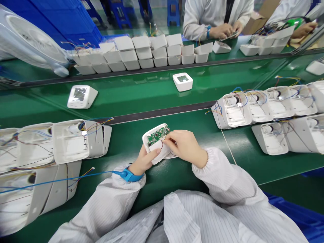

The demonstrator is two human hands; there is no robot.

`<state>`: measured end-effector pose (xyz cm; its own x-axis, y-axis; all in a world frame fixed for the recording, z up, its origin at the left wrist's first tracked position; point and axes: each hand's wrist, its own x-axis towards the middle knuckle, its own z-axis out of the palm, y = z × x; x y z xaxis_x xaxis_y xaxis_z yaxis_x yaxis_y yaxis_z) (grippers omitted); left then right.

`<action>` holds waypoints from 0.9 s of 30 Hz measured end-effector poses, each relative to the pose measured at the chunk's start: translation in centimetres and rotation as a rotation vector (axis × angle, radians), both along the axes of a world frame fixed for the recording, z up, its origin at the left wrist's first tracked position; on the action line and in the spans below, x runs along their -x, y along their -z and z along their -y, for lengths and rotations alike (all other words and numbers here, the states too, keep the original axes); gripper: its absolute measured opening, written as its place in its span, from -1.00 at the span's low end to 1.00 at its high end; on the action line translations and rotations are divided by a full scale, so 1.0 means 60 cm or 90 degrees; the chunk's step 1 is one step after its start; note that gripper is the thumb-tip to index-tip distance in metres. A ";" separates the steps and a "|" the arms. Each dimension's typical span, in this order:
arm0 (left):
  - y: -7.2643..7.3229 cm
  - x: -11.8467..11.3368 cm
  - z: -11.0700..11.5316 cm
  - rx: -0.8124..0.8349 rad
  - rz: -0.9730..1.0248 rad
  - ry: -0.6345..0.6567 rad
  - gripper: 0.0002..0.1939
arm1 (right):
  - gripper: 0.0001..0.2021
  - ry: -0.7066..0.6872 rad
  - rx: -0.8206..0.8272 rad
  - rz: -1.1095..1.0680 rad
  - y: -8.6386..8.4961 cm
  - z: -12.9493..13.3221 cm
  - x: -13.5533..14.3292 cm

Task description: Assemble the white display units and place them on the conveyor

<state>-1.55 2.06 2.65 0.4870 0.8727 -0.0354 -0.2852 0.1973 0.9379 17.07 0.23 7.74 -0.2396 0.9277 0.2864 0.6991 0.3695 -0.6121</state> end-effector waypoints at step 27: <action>0.010 -0.001 0.000 0.085 -0.011 0.018 -0.61 | -0.79 0.097 -0.055 -0.003 0.013 0.002 0.017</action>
